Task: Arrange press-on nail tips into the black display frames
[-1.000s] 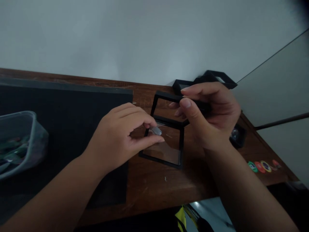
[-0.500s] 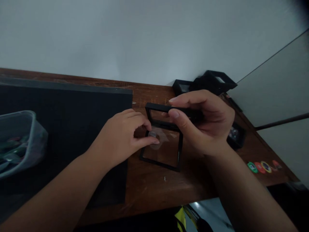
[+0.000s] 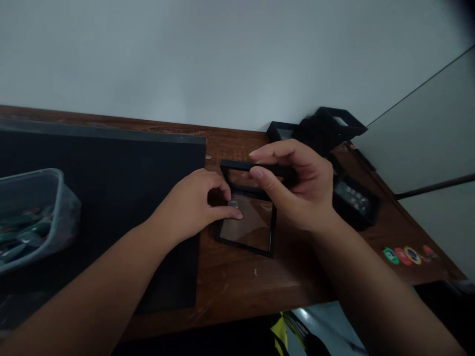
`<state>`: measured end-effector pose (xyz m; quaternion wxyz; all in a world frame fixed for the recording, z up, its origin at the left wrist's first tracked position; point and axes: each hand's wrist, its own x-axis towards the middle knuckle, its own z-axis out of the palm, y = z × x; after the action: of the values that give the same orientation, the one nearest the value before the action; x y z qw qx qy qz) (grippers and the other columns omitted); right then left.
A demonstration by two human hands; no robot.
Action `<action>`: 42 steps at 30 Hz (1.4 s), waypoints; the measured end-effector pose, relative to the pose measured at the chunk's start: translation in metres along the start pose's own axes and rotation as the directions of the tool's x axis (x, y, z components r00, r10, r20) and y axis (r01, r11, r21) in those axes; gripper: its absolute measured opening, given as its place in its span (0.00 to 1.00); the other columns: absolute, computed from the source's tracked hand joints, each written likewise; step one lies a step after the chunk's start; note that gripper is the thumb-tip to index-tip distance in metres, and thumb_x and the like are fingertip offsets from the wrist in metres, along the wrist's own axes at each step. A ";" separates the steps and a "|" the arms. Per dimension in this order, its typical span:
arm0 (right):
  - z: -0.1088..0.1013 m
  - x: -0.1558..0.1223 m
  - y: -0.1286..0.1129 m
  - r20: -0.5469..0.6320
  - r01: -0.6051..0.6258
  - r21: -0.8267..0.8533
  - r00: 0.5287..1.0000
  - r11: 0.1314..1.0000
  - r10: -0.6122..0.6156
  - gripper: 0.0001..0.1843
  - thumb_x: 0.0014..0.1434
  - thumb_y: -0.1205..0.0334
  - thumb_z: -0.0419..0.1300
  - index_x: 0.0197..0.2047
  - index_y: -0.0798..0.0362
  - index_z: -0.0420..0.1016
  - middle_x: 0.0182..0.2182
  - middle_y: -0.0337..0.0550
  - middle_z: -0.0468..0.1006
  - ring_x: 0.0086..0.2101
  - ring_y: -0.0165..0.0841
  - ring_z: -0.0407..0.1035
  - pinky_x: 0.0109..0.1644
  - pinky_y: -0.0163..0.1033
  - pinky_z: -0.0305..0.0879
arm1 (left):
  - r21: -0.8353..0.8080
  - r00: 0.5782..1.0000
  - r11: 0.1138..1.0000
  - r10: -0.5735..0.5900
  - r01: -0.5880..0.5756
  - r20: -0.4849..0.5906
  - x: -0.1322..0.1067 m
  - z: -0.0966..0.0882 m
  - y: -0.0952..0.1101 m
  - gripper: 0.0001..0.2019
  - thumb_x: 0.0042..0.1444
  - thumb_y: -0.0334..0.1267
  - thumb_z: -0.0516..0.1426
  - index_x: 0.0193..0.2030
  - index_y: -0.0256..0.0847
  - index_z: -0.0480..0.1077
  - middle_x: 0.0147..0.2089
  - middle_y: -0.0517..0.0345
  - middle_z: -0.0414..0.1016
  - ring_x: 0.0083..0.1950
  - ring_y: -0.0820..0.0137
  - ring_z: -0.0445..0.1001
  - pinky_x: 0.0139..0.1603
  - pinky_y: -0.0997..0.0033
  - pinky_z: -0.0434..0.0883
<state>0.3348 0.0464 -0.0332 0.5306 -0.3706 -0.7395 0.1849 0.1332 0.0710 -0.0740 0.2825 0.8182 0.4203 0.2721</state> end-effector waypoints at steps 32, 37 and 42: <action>-0.001 0.003 0.028 0.144 -0.154 0.172 0.981 0.973 0.129 0.14 0.60 0.60 0.68 0.48 0.51 0.75 0.31 0.36 0.82 0.29 0.27 0.76 0.35 0.32 0.74 | -0.060 0.967 0.998 -0.013 0.030 0.253 -0.004 -0.022 -0.004 0.13 0.50 0.53 0.67 0.38 0.51 0.81 0.40 0.60 0.83 0.41 0.63 0.80 0.37 0.68 0.73; -0.002 0.003 0.030 0.163 -0.253 0.214 0.962 0.943 0.221 0.13 0.61 0.56 0.68 0.47 0.52 0.75 0.31 0.37 0.83 0.27 0.26 0.75 0.32 0.31 0.74 | -0.066 0.962 0.997 -0.026 0.046 0.272 -0.004 -0.026 -0.004 0.09 0.56 0.50 0.63 0.37 0.52 0.82 0.41 0.61 0.83 0.42 0.64 0.79 0.43 0.65 0.73; 0.000 0.001 0.024 0.140 -0.268 0.192 0.960 0.944 0.244 0.09 0.62 0.58 0.67 0.45 0.50 0.77 0.32 0.37 0.82 0.28 0.27 0.76 0.36 0.33 0.75 | -0.018 0.954 0.996 -0.081 0.090 0.289 -0.004 -0.021 0.001 0.09 0.56 0.52 0.63 0.33 0.53 0.80 0.38 0.65 0.81 0.42 0.66 0.77 0.43 0.65 0.69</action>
<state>0.3430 0.0629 -0.0481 0.4950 -0.3948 -0.6905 0.3498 0.1171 0.0723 -0.0593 0.3648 0.8256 0.4055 0.1444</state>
